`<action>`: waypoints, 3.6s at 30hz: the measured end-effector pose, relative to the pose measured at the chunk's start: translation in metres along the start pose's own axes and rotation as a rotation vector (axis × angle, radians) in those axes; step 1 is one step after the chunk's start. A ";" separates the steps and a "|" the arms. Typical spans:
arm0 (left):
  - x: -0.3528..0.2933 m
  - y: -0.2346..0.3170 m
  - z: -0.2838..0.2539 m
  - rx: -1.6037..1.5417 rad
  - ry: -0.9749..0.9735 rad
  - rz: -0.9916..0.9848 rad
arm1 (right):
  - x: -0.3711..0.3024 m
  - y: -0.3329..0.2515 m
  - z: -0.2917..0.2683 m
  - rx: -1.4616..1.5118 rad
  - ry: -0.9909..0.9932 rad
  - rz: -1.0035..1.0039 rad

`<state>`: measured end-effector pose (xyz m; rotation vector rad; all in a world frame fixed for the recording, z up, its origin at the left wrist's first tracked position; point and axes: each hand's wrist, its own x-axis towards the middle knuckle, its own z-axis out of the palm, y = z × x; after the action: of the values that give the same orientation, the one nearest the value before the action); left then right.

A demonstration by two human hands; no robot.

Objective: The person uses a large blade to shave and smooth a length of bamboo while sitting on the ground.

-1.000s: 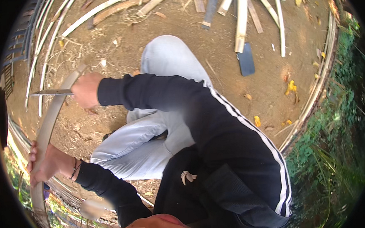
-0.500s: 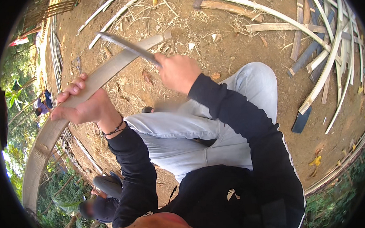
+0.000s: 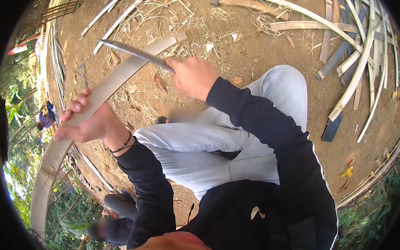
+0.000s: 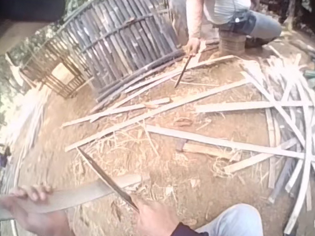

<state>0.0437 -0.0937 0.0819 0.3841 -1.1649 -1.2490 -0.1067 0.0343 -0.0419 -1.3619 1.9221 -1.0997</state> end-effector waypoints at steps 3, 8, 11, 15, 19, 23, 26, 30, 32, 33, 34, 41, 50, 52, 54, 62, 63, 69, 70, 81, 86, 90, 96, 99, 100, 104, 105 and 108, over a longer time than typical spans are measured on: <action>0.009 0.002 -0.002 0.024 0.003 0.014 | 0.011 0.005 0.001 -0.090 -0.088 0.144; 0.005 0.000 0.005 0.067 0.125 0.042 | 0.018 0.012 0.004 -0.076 -0.048 0.095; 0.006 0.002 -0.004 0.072 0.061 0.027 | 0.018 0.015 0.005 -0.091 -0.123 0.158; 0.001 0.003 -0.003 0.100 0.182 0.024 | 0.014 0.017 0.006 -0.052 -0.094 0.102; 0.007 0.003 -0.007 0.122 0.166 0.034 | 0.019 0.013 0.002 -0.108 -0.118 0.123; 0.002 0.007 -0.007 0.083 0.162 0.041 | 0.015 0.009 0.003 -0.090 -0.125 0.083; 0.001 0.004 -0.009 0.114 0.135 0.045 | 0.024 0.024 0.006 -0.184 -0.073 0.124; 0.000 0.005 -0.010 0.099 0.105 0.055 | 0.014 0.014 0.011 -0.116 -0.103 0.116; 0.002 0.006 -0.004 0.107 0.146 0.064 | 0.017 0.014 0.014 -0.057 -0.081 0.084; -0.001 0.005 -0.008 0.117 0.129 0.044 | 0.019 0.020 0.010 -0.123 -0.091 0.167; 0.001 0.003 -0.011 0.110 0.103 0.043 | 0.024 0.030 0.007 -0.137 -0.094 0.193; 0.001 0.007 -0.018 0.092 0.066 0.028 | 0.022 0.040 0.016 -0.049 -0.058 0.185; 0.004 0.007 -0.013 0.096 0.130 0.038 | 0.023 0.060 0.031 -0.085 -0.055 0.236; 0.004 0.006 -0.014 0.099 0.125 0.036 | 0.026 0.069 0.030 -0.104 -0.033 0.258; 0.005 0.007 -0.014 0.101 0.119 0.043 | 0.023 0.055 0.028 -0.117 -0.059 0.255; 0.008 0.005 -0.021 0.115 0.121 0.062 | 0.023 0.054 0.028 -0.127 -0.090 0.305; 0.004 0.006 -0.021 0.115 0.131 0.056 | 0.019 0.045 0.025 -0.113 -0.105 0.278; 0.008 0.006 -0.020 0.090 0.102 0.042 | 0.025 0.083 0.040 -0.205 -0.101 0.356; 0.008 0.006 -0.025 0.092 0.079 0.038 | 0.025 0.069 0.036 -0.153 -0.083 0.319; 0.007 0.009 -0.015 0.136 0.153 0.066 | 0.019 0.057 0.036 -0.148 -0.058 0.289; 0.009 0.007 -0.028 0.116 0.118 0.059 | 0.033 0.090 0.039 -0.222 -0.094 0.423; -0.002 0.007 -0.030 0.162 0.198 0.076 | 0.018 0.052 0.038 -0.207 -0.159 0.334; 0.000 0.007 -0.027 0.181 0.280 0.080 | 0.025 0.085 0.038 -0.142 -0.163 0.362; -0.004 0.007 -0.024 0.244 0.308 0.102 | 0.018 0.044 0.040 -0.056 -0.159 0.225; -0.003 0.007 -0.023 0.262 0.352 0.097 | 0.021 0.038 0.037 -0.032 -0.136 0.176; 0.000 0.006 -0.026 0.319 0.489 0.099 | 0.019 0.026 0.033 -0.194 -0.159 0.160; -0.002 0.005 -0.020 0.315 0.547 0.106 | 0.015 0.016 0.028 -0.172 -0.211 0.151; -0.012 0.006 -0.030 0.301 0.548 0.115 | -0.001 -0.004 0.025 -0.109 -0.293 0.104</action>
<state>0.0739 -0.0913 0.0681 0.8152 -0.8806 -0.7928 -0.0849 0.0265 -0.0519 -1.3784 1.8339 -0.7113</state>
